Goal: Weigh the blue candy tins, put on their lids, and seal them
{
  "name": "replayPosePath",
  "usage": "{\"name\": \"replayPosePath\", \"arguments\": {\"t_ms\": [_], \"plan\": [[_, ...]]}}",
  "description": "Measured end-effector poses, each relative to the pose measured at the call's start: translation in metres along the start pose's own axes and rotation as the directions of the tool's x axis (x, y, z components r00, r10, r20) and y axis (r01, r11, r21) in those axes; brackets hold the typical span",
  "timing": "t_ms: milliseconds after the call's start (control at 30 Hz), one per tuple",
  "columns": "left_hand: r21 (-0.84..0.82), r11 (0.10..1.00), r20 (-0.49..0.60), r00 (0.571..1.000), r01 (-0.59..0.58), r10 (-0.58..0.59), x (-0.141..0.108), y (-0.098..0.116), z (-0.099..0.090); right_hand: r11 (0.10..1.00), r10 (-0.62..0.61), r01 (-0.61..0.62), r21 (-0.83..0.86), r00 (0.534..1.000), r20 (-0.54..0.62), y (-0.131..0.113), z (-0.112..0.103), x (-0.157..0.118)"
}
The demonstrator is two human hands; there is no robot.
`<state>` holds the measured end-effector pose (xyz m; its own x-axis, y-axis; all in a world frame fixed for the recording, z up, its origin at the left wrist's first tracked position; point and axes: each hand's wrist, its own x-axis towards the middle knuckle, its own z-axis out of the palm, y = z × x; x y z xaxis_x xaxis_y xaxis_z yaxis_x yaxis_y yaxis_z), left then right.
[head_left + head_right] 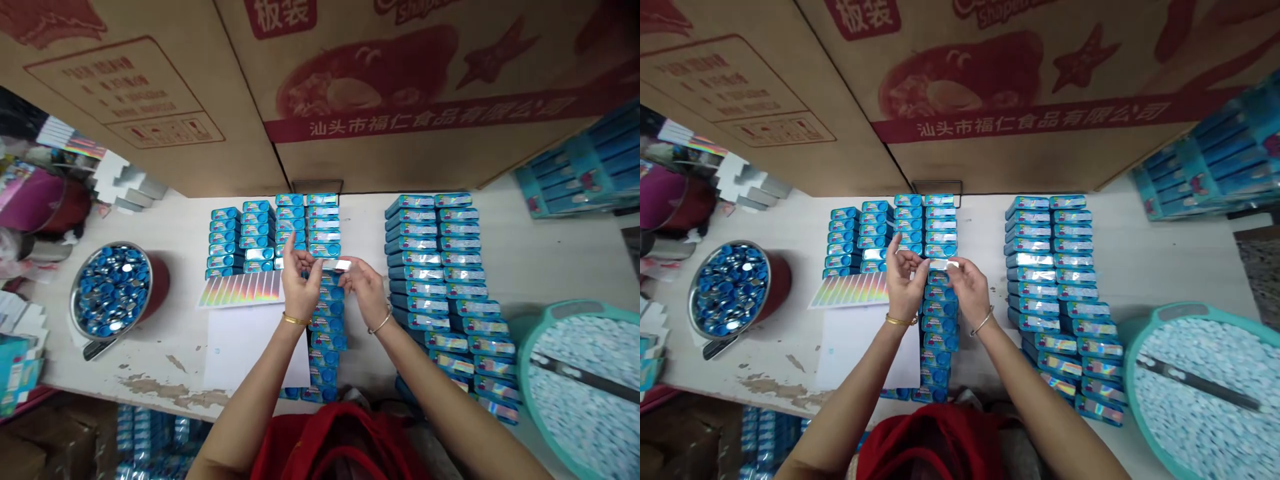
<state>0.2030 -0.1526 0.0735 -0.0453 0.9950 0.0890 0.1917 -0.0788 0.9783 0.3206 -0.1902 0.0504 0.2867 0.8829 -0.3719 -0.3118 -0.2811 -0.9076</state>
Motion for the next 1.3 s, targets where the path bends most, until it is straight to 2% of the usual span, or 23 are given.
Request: {"name": "replayPosePath", "arguments": {"t_ms": [133, 300, 433, 533, 700, 867, 967, 1033, 1133, 1200, 1300], "plan": [[0.036, 0.998, 0.042, 0.998, 0.046, -0.048, 0.004, -0.009, 0.018, 0.992, -0.067, 0.058, -0.115, 0.995, -0.076, -0.002, -0.012, 0.014], [0.182, 0.981, 0.012, 0.998, 0.061, -0.065, 0.019, -0.025, 0.027, 0.949, -0.144, 0.136, -0.285, 0.99, -0.006, 0.007, -0.02, 0.045], [0.354, 0.932, -0.026, 0.997, 0.08, -0.076, 0.03, -0.039, 0.031, 0.869, -0.138, 0.138, -0.475, 0.99, 0.035, 0.019, -0.024, 0.063], [0.463, 0.881, -0.047, 0.995, 0.102, -0.09, 0.032, -0.048, 0.034, 0.829, -0.13, 0.137, -0.542, 0.99, 0.051, 0.028, -0.026, 0.073], [0.561, 0.821, -0.052, 0.994, 0.108, -0.096, 0.031, -0.057, 0.038, 0.845, -0.1, 0.116, -0.522, 0.993, 0.059, 0.041, -0.029, 0.081], [0.645, 0.751, -0.142, 0.988, 0.141, -0.063, 0.031, -0.055, 0.039, 0.963, -0.02, 0.002, -0.271, 0.998, -0.061, 0.06, -0.025, 0.083], [0.662, 0.719, -0.171, 0.977, 0.213, -0.132, 0.034, -0.056, 0.039, 0.986, 0.023, -0.037, -0.163, 0.996, -0.087, 0.073, -0.022, 0.085], [0.666, 0.704, -0.164, 0.969, 0.246, -0.183, 0.036, -0.057, 0.039, 0.982, 0.043, -0.057, -0.181, 0.996, -0.083, 0.08, -0.023, 0.088], [0.627, 0.74, -0.169, 0.97, 0.241, -0.173, 0.037, -0.055, 0.035, 0.951, 0.019, -0.037, -0.306, 0.998, -0.062, 0.081, -0.029, 0.092], [0.549, 0.818, -0.172, 0.981, 0.17, -0.089, 0.035, -0.046, 0.03, 0.931, -0.052, 0.016, -0.366, 0.995, -0.087, 0.073, -0.034, 0.088], [0.396, 0.918, -0.134, 0.991, 0.034, 0.021, 0.026, -0.023, 0.022, 0.946, -0.133, 0.07, -0.316, 0.974, -0.184, 0.051, -0.039, 0.07]]}}
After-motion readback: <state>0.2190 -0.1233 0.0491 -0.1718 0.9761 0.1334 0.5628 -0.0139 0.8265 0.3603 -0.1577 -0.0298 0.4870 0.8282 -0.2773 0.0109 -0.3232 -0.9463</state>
